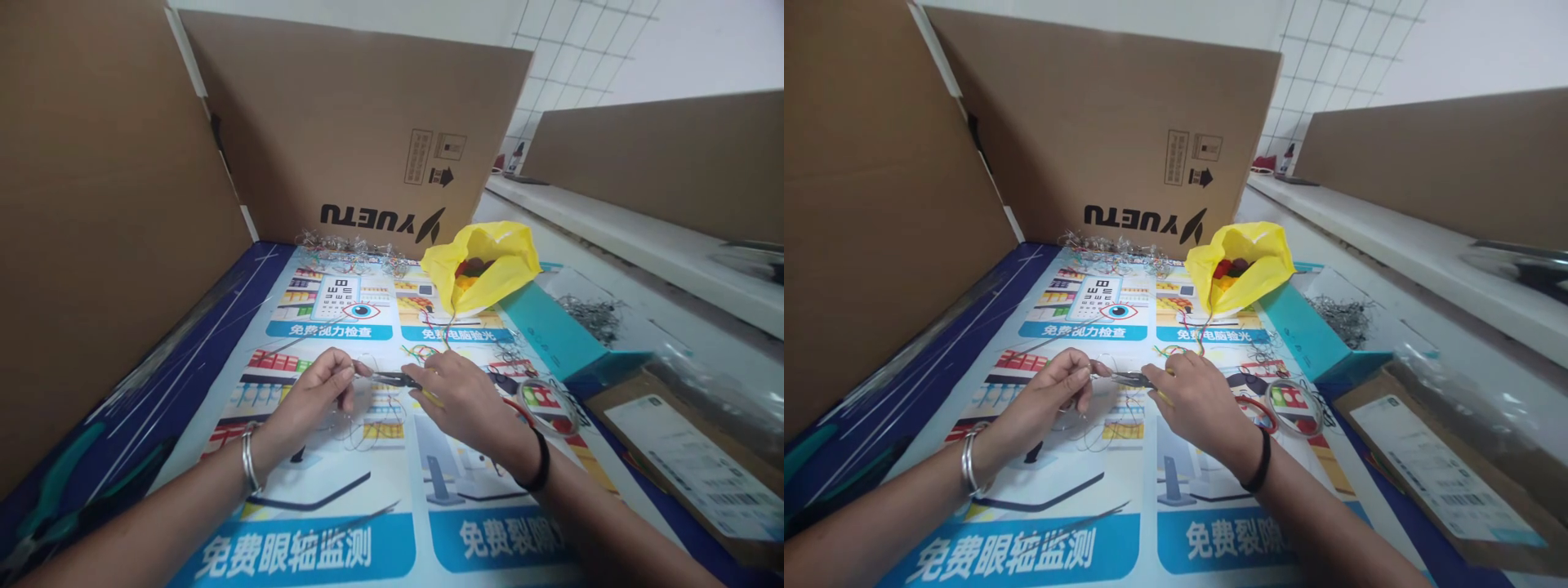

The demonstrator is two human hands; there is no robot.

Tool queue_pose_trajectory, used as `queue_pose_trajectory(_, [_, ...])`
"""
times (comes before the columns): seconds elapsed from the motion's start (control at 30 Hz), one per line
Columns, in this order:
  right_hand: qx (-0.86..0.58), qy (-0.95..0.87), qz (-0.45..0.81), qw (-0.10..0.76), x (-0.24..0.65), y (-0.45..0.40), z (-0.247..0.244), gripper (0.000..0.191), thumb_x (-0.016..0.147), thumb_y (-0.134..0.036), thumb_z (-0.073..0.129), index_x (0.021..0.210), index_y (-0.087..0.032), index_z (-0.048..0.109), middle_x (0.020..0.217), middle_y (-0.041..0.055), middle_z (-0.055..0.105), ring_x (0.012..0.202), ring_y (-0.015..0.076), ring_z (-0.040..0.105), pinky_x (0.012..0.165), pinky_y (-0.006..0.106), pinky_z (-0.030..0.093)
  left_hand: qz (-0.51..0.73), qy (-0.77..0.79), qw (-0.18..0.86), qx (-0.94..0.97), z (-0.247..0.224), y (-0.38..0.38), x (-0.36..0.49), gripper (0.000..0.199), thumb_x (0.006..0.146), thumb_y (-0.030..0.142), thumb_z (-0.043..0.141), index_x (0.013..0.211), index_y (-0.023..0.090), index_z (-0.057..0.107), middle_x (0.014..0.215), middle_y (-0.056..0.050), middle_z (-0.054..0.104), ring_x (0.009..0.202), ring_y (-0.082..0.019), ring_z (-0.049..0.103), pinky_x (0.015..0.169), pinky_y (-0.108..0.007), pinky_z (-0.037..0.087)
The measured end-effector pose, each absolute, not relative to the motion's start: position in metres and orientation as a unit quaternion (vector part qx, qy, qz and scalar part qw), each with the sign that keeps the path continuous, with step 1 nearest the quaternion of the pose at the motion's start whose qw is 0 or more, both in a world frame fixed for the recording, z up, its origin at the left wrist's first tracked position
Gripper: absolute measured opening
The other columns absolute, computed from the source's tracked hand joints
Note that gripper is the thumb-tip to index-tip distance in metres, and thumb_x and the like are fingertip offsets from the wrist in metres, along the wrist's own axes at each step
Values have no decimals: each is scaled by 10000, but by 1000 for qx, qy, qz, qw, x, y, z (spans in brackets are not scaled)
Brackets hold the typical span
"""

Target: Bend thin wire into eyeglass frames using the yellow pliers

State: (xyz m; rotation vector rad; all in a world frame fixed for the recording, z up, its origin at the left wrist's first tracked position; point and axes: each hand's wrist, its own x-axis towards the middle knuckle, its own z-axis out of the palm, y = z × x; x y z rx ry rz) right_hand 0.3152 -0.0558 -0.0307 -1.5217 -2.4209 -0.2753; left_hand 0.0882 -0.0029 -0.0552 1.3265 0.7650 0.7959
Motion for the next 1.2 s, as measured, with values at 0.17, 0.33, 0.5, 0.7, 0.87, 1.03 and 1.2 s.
queue_pose_trajectory(0.17, [-520, -840, -119, 103, 317, -56, -27, 246, 846, -230, 531, 1083, -232, 596, 866, 64, 588, 832, 187, 497, 738, 304, 373, 342, 333, 633, 609, -56, 0, 87, 147, 891, 342, 466, 867, 197, 464, 847, 0, 621, 535, -63, 462, 553, -215, 369])
queue_pose_trajectory(0.33, [-520, -834, -167, 76, 315, -57, -24, 253, 878, -192, 461, 1096, -240, 580, 868, 63, 576, 789, 181, 463, 693, 310, 325, 330, 326, 622, 631, -53, 2, 86, 130, 900, 317, 440, 858, 194, 433, 1084, -27, 592, 535, -45, 489, 553, -223, 391])
queue_pose_trajectory(0.5, [-509, -835, -199, 64, 313, -62, -20, 248, 887, -178, 449, 1095, -250, 564, 868, 59, 567, 797, 192, 446, 679, 320, 294, 315, 319, 614, 650, -51, 3, 85, 140, 899, 310, 428, 827, 192, 412, 1108, -32, 583, 514, -37, 488, 568, -237, 396])
queue_pose_trajectory(0.7, [-513, -833, -193, 69, 312, -64, -20, 241, 872, -156, 465, 1066, -244, 577, 820, 46, 561, 772, 176, 448, 649, 296, 280, 305, 314, 603, 667, -51, 3, 84, 145, 903, 317, 421, 828, 193, 418, 1101, -49, 601, 527, -45, 489, 616, -256, 394])
queue_pose_trajectory(0.87, [-518, -841, -134, 74, 314, -62, -23, 207, 868, -237, 491, 1049, -251, 590, 788, 38, 561, 765, 165, 465, 631, 273, 287, 295, 313, 588, 685, -50, 3, 82, 141, 912, 303, 411, 828, 194, 439, 887, -18, 649, 573, -73, 502, 711, -276, 394])
queue_pose_trajectory(1.03, [-522, -846, -80, 76, 318, -60, -26, 216, 869, -318, 491, 1054, -245, 574, 834, 39, 580, 806, 171, 493, 655, 267, 312, 285, 310, 597, 683, -51, 3, 81, 134, 910, 297, 415, 831, 193, 442, 913, -20, 656, 580, -72, 507, 726, -276, 396])
queue_pose_trajectory(1.2, [-538, -838, -57, 71, 316, -61, -27, 177, 872, -335, 467, 890, -202, 583, 818, 44, 587, 812, 171, 509, 669, 271, 325, 277, 308, 610, 676, -51, 3, 81, 151, 903, 316, 426, 823, 188, 440, 1041, -46, 632, 536, -56, 485, 672, -265, 405])
